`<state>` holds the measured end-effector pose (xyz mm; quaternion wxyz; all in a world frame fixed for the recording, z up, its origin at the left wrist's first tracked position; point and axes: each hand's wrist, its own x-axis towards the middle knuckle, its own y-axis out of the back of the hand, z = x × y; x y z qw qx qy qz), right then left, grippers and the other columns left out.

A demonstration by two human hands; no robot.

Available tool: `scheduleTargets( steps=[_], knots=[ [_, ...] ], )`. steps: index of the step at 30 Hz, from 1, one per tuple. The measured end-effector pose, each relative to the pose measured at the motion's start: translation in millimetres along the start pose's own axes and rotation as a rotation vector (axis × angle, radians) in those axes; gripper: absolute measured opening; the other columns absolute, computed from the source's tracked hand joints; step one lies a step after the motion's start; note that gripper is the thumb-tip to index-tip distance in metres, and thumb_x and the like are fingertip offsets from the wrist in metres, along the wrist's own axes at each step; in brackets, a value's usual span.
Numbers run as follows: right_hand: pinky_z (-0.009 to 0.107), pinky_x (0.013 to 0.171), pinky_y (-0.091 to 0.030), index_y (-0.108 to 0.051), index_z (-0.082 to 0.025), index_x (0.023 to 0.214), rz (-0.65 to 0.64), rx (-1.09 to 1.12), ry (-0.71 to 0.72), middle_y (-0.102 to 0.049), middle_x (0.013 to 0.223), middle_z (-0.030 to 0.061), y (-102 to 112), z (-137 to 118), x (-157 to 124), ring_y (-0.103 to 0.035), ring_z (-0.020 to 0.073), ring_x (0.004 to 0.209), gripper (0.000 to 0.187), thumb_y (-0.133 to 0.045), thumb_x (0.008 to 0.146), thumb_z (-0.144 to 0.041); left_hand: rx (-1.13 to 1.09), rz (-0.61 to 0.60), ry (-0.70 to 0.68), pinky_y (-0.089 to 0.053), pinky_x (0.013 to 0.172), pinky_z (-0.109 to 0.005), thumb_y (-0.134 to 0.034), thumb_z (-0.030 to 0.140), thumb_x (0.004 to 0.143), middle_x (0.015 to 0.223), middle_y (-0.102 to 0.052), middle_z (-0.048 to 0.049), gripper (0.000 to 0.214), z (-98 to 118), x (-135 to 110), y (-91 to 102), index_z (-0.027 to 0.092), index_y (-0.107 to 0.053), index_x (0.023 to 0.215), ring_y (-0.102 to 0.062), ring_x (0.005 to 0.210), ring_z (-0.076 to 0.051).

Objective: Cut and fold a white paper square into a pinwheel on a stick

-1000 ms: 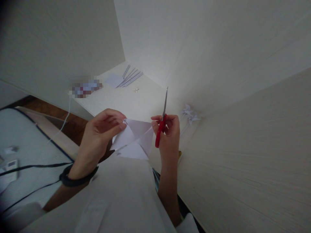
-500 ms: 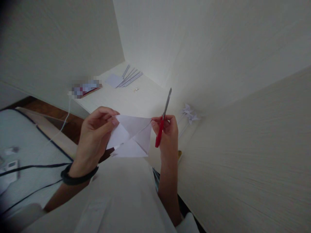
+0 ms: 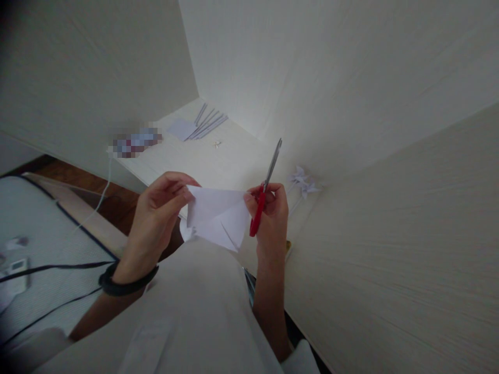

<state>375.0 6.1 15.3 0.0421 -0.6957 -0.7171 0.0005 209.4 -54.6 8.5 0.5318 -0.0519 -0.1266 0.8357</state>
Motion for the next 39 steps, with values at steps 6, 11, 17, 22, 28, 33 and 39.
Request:
scheduleTargets(
  steps=[6,11,17,22,28,33,39],
  knots=[
    [0.023,0.063,-0.049,-0.052,-0.024,0.082,-0.044,-0.009,-0.017,-0.063,0.076,-0.0052,0,-2,0,-0.06,0.0106,0.069,0.024,-0.073,0.07,-0.016,0.313,0.041,-0.208,-0.046,0.096,-0.034,-0.062,0.019,0.086,0.105,-0.067,-0.0041,0.016,8,-2,-0.2,0.022,-0.065,0.101,-0.061,0.103,-0.02],
    [0.022,0.064,-0.049,-0.053,-0.024,0.08,-0.134,0.041,-0.073,-0.063,0.076,-0.0064,0,-7,0,-0.061,0.0096,0.071,0.027,-0.075,0.068,-0.013,0.767,-0.088,-0.35,-0.038,0.105,-0.043,-0.067,0.021,0.081,0.119,-0.065,-0.0083,0.033,19,-5,-8.1,0.021,-0.061,0.113,-0.056,0.116,-0.027],
    [0.024,0.065,-0.05,-0.052,-0.025,0.083,-0.269,0.008,-0.084,-0.064,0.078,-0.0064,0,-9,-2,-0.06,0.0104,0.07,0.028,-0.074,0.069,-0.014,0.763,-0.287,-0.291,-0.04,0.102,-0.041,-0.064,0.027,0.087,0.1,-0.074,-0.0037,0.014,16,-6,-17.5,0.023,-0.066,0.1,-0.066,0.097,-0.023],
    [0.025,0.065,-0.05,-0.051,-0.026,0.083,-0.282,0.028,-0.096,-0.065,0.079,-0.0065,-1,-11,-1,-0.06,0.0106,0.069,0.028,-0.073,0.07,-0.013,0.572,-0.284,-0.134,-0.048,0.068,-0.025,-0.063,0.024,0.087,0.083,-0.073,-0.0009,0.007,14,-4,-16.2,0.02,-0.068,0.083,-0.067,0.078,-0.016],
    [0.024,0.063,-0.047,-0.052,-0.025,0.084,-0.295,0.038,-0.09,-0.065,0.079,-0.0069,-2,-11,-2,-0.058,0.0099,0.068,0.029,-0.072,0.07,-0.01,0.477,-0.282,-0.064,-0.049,0.067,-0.022,-0.065,0.021,0.085,0.077,-0.071,0.0003,0.008,14,-2,-19.9,0.019,-0.068,0.079,-0.064,0.073,-0.013],
    [0.026,0.066,-0.048,-0.052,-0.026,0.086,-0.314,0.001,-0.049,-0.065,0.082,-0.0059,-4,-12,-5,-0.06,0.0117,0.073,0.028,-0.072,0.073,-0.013,0.463,-0.277,-0.051,-0.049,0.065,-0.022,-0.064,0.021,0.085,0.073,-0.07,-0.0007,0.013,16,-2,-22.3,0.018,-0.067,0.072,-0.064,0.071,-0.014],
    [0.026,0.064,-0.048,-0.053,-0.027,0.087,-0.312,0.052,-0.014,-0.066,0.083,-0.0064,-7,-12,-7,-0.061,0.0116,0.073,0.028,-0.072,0.075,-0.011,0.429,-0.283,-0.034,-0.049,0.069,-0.022,-0.063,0.02,0.085,0.074,-0.07,-0.0002,0.013,15,-3,-22.3,0.018,-0.068,0.074,-0.063,0.073,-0.014]
  ],
)
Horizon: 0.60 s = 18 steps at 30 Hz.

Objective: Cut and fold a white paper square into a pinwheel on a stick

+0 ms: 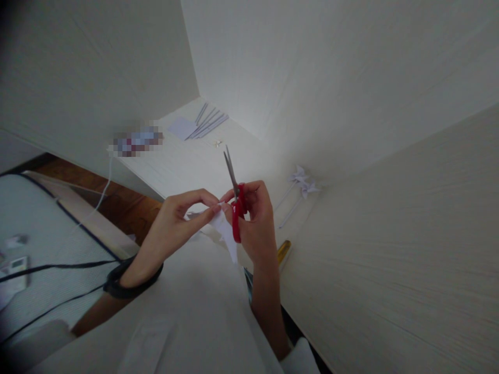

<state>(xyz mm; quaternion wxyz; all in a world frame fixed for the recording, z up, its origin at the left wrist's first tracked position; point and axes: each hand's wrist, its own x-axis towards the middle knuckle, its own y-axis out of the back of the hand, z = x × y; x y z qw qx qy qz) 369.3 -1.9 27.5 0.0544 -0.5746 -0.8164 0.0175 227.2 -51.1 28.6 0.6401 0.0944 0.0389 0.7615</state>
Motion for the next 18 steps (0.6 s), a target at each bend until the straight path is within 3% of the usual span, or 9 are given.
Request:
scheduleTargets(
  steps=[9,14,18],
  knots=[
    [0.028,0.069,-0.051,-0.053,-0.026,0.088,0.003,0.023,0.062,-0.068,0.079,-0.0056,-3.5,-1.3,-1.5,-0.064,0.0132,0.073,0.029,-0.073,0.075,-0.01,-0.085,0.03,0.064,-0.049,0.074,-0.022,-0.067,0.021,0.083,0.077,-0.072,-0.001,0.009,-2.1,-3.3,-0.9,0.017,-0.069,0.075,-0.065,0.077,-0.014],
    [0.026,0.065,-0.052,-0.054,-0.026,0.087,0.056,0.068,0.036,-0.069,0.072,-0.007,-3.6,-2.2,0.2,-0.065,0.0119,0.069,0.029,-0.073,0.073,-0.009,-0.05,0.017,0.035,-0.049,0.073,-0.021,-0.066,0.019,0.084,0.076,-0.072,-0.0008,0.011,0.0,-4.7,-0.2,0.016,-0.07,0.074,-0.064,0.074,-0.012],
    [0.024,0.065,-0.051,-0.055,-0.026,0.086,0.014,0.086,-0.024,-0.069,0.079,-0.0075,-2.6,-1.5,0.6,-0.063,0.0102,0.07,0.033,-0.076,0.07,-0.006,-0.022,0.039,0.003,-0.049,0.073,-0.021,-0.067,0.017,0.083,0.077,-0.073,-0.0019,0.009,1.5,-4.6,0.0,0.015,-0.071,0.075,-0.064,0.074,-0.012]
  ],
)
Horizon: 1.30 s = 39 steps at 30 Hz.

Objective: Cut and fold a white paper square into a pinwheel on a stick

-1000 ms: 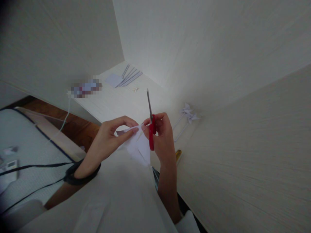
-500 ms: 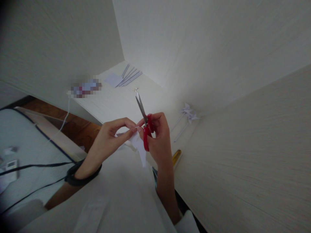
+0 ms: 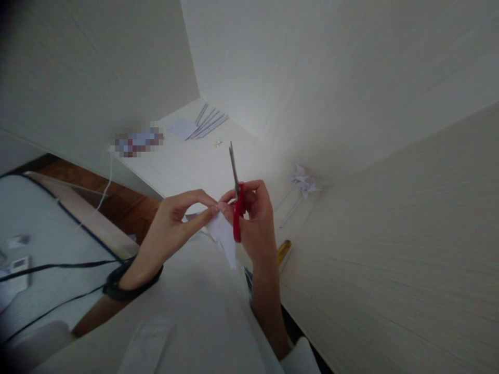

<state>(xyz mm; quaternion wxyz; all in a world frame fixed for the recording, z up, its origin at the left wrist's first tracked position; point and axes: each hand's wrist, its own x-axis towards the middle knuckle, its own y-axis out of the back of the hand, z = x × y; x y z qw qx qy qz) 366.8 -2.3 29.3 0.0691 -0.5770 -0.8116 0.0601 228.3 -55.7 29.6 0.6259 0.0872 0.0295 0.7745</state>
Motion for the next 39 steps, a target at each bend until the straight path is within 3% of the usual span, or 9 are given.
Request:
scheduleTargets(
  steps=[15,24,29,39],
  knots=[
    [0.025,0.062,-0.045,-0.054,-0.026,0.085,-0.073,0.011,-0.139,-0.067,0.078,-0.0079,4.1,1.1,1.5,-0.056,0.0102,0.066,0.037,-0.08,0.065,-0.01,0.165,-0.006,-0.076,-0.048,0.071,-0.023,-0.065,0.016,0.085,0.079,-0.073,-0.0013,0.01,1.2,-2.0,3.8,0.017,-0.07,0.077,-0.065,0.075,-0.013],
    [0.024,0.065,-0.046,-0.054,-0.025,0.083,-0.08,0.048,-0.134,-0.066,0.076,-0.0091,5.6,4.6,2.8,-0.058,0.0092,0.068,0.035,-0.078,0.067,-0.006,0.26,-0.067,-0.172,-0.046,0.073,-0.022,-0.06,0.014,0.088,0.082,-0.071,-0.0008,0.01,1.7,-2.9,9.2,0.016,-0.069,0.083,-0.064,0.078,-0.012],
    [0.025,0.068,-0.048,-0.052,-0.025,0.084,-0.086,0.045,-0.128,-0.065,0.076,-0.0087,6.4,3.3,3.5,-0.06,0.0101,0.07,0.035,-0.078,0.067,-0.009,0.243,-0.068,-0.132,-0.045,0.072,-0.023,-0.061,0.023,0.09,0.082,-0.071,-0.0011,0.014,2.8,-1.5,8.0,0.016,-0.069,0.082,-0.064,0.077,-0.013],
    [0.026,0.066,-0.049,-0.052,-0.025,0.084,-0.058,-0.011,-0.102,-0.067,0.077,-0.0057,4.2,-0.5,2.5,-0.062,0.0115,0.07,0.028,-0.076,0.071,-0.017,0.198,-0.053,-0.106,-0.047,0.071,-0.024,-0.062,0.024,0.089,0.08,-0.071,-0.0016,0.013,2.5,-1.0,9.1,0.019,-0.068,0.08,-0.064,0.076,-0.015]
  ],
)
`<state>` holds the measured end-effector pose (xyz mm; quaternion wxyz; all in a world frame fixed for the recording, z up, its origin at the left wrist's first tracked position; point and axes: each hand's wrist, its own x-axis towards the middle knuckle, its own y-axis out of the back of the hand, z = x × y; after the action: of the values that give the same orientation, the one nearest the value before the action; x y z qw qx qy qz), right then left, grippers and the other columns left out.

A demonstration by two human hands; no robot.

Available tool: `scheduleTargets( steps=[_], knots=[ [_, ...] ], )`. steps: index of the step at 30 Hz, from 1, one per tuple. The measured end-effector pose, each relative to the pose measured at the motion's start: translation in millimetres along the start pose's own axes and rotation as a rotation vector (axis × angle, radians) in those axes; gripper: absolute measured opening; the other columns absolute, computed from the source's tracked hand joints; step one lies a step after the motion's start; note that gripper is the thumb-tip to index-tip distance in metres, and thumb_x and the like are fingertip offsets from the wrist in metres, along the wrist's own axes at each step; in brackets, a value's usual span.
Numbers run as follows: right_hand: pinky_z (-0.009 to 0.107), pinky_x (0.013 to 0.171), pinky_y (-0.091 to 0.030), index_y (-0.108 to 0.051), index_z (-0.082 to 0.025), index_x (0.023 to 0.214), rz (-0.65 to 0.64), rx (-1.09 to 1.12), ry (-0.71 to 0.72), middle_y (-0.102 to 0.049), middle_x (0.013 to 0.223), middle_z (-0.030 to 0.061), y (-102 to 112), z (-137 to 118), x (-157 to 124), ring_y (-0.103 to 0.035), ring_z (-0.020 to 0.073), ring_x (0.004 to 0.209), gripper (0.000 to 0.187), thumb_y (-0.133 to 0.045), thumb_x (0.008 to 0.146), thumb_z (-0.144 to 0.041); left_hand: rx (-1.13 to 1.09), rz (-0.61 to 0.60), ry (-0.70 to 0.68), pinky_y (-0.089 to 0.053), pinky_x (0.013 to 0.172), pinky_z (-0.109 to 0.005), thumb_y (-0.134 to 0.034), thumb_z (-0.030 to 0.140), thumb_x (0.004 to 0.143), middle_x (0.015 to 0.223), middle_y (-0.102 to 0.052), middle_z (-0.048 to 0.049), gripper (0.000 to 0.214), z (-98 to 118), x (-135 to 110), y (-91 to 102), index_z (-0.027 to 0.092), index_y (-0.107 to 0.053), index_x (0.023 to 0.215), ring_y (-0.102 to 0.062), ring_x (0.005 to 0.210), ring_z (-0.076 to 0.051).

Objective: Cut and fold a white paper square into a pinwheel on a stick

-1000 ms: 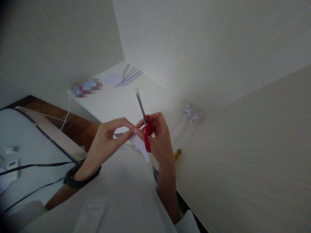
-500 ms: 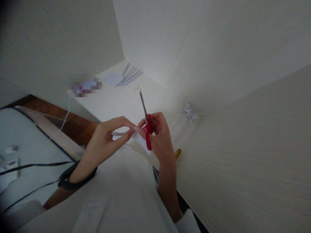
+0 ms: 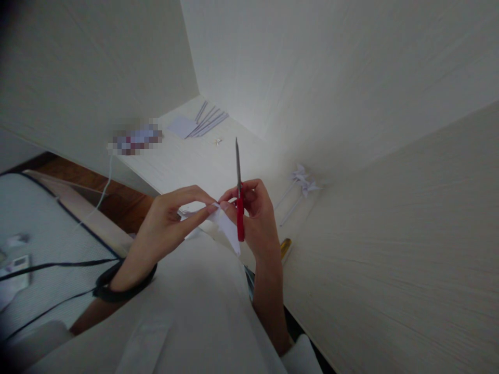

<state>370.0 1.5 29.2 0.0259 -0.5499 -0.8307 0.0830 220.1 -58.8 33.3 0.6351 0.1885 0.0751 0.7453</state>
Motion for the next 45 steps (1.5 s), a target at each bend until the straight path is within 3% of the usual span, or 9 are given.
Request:
scheduleTargets(
  steps=[6,14,26,32,37,45],
  knots=[
    [0.025,0.062,-0.047,-0.052,-0.025,0.083,-0.002,0.0,0.011,-0.067,0.077,-0.0067,-1,1,-1,-0.059,0.011,0.068,0.034,-0.079,0.067,-0.013,0.01,0.01,-0.001,-0.046,0.07,-0.024,-0.065,0.024,0.088,0.081,-0.072,-0.0014,0.011,-1,-1,-1.3,0.019,-0.07,0.08,-0.065,0.076,-0.014],
    [0.028,0.071,-0.046,-0.052,-0.026,0.086,-0.014,-0.054,0.007,-0.063,0.08,-0.007,-2,3,-2,-0.057,0.0114,0.072,0.03,-0.076,0.073,-0.014,0.084,-0.002,-0.003,-0.045,0.07,-0.025,-0.066,0.026,0.088,0.08,-0.073,-0.0012,0.013,2,-2,0.1,0.019,-0.07,0.078,-0.066,0.076,-0.015],
    [0.029,0.072,-0.051,-0.052,-0.026,0.087,0.007,-0.081,0.029,-0.065,0.078,-0.0066,-3,2,-3,-0.062,0.0118,0.073,0.032,-0.077,0.07,-0.015,-0.024,0.005,0.045,-0.048,0.071,-0.025,-0.067,0.028,0.086,0.079,-0.073,-0.0012,0.013,-1,-2,-1.4,0.019,-0.07,0.077,-0.065,0.074,-0.015],
    [0.027,0.067,-0.052,-0.054,-0.025,0.085,0.021,-0.062,0.034,-0.066,0.075,-0.0064,-4,0,-3,-0.063,0.0118,0.069,0.03,-0.078,0.069,-0.015,-0.205,-0.007,0.118,-0.049,0.072,-0.025,-0.069,0.028,0.084,0.079,-0.073,-0.0015,0.012,-6,-2,-1.8,0.018,-0.07,0.076,-0.065,0.076,-0.015],
    [0.028,0.068,-0.052,-0.054,-0.025,0.084,0.049,-0.054,0.056,-0.066,0.075,-0.0061,-4,-1,-3,-0.063,0.0115,0.068,0.026,-0.074,0.072,-0.014,-0.198,0.023,0.129,-0.048,0.067,-0.024,-0.069,0.024,0.083,0.077,-0.071,-0.0006,0.011,-8,-3,-0.9,0.019,-0.068,0.074,-0.064,0.074,-0.014],
    [0.027,0.065,-0.05,-0.052,-0.027,0.088,-0.018,-0.07,0.034,-0.066,0.077,-0.0064,-2,0,-3,-0.061,0.0119,0.068,0.032,-0.077,0.071,-0.017,-0.177,0.037,0.125,-0.05,0.073,-0.026,-0.072,0.027,0.081,0.077,-0.072,-0.0009,0.012,-5,-1,-1.3,0.019,-0.068,0.073,-0.066,0.075,-0.015]
  ],
)
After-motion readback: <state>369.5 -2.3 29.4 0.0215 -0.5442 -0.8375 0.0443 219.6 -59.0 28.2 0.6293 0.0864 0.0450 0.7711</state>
